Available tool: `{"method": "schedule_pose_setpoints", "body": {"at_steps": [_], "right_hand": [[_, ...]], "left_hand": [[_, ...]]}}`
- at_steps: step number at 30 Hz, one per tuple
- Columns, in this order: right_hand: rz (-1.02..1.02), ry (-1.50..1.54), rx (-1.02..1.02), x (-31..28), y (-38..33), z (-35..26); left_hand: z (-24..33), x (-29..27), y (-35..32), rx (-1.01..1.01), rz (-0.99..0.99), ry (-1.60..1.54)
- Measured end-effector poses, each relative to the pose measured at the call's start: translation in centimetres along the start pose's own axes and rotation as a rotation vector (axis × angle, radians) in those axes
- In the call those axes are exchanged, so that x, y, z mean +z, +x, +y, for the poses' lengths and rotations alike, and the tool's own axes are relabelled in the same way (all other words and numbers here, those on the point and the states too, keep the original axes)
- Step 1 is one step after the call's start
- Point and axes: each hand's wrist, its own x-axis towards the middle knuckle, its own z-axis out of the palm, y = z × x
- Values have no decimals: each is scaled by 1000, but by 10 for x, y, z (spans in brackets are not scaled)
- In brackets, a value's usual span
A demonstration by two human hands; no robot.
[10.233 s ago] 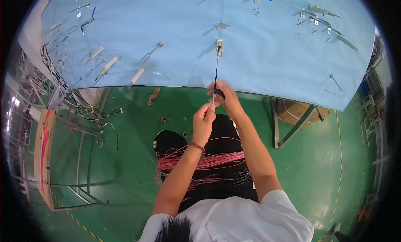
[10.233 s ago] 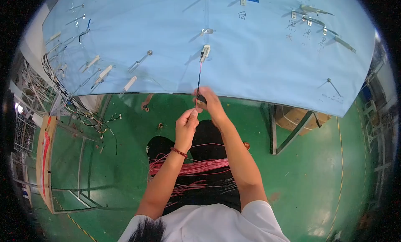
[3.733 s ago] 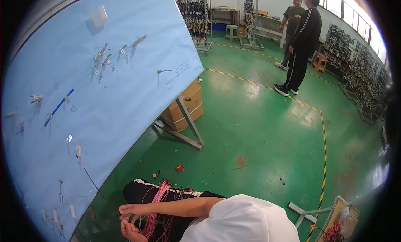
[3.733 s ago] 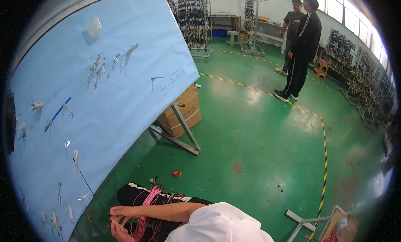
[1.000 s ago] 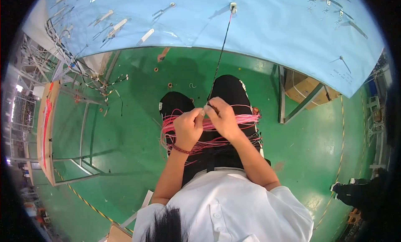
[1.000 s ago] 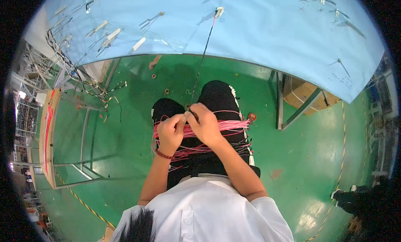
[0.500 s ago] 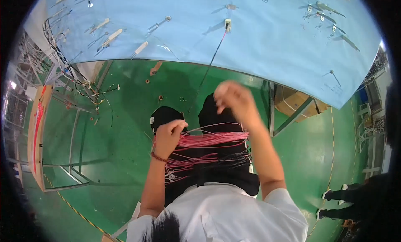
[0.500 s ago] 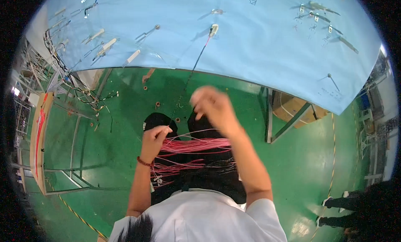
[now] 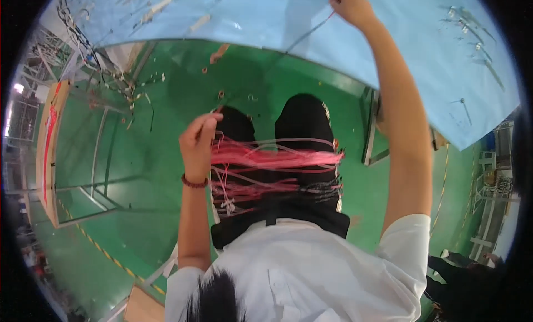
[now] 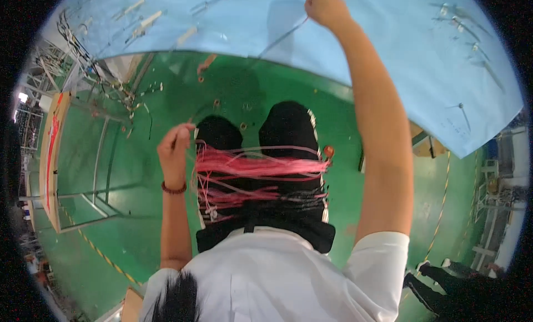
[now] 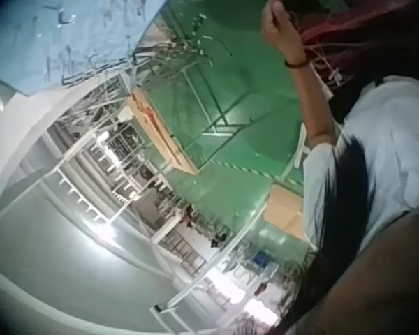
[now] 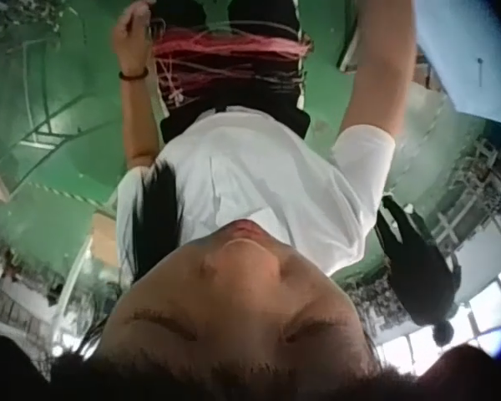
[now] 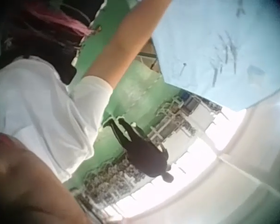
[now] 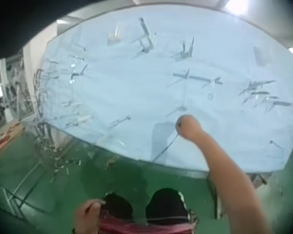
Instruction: Assembling and wrapping pink wires with black tape on a factory harness board.
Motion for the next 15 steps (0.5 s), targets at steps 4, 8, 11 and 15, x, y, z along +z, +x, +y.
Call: {"method": "schedule_pose_setpoints", "body": {"at_steps": [4,8,11,15], "right_hand": [[0,323,72,-5,-5,5],[43,761,311,-86,-50,-35],[246,884,258,-140,-130,-54],[324,1257,312,-186,-275,-51]], "left_hand": [[-14,-7,0,34,94,-191],[-19,-29,-11,-31,10,-118],[-21,-42,-20,145,190,-102],[-16,-73,-32,340,141,-18]]}}
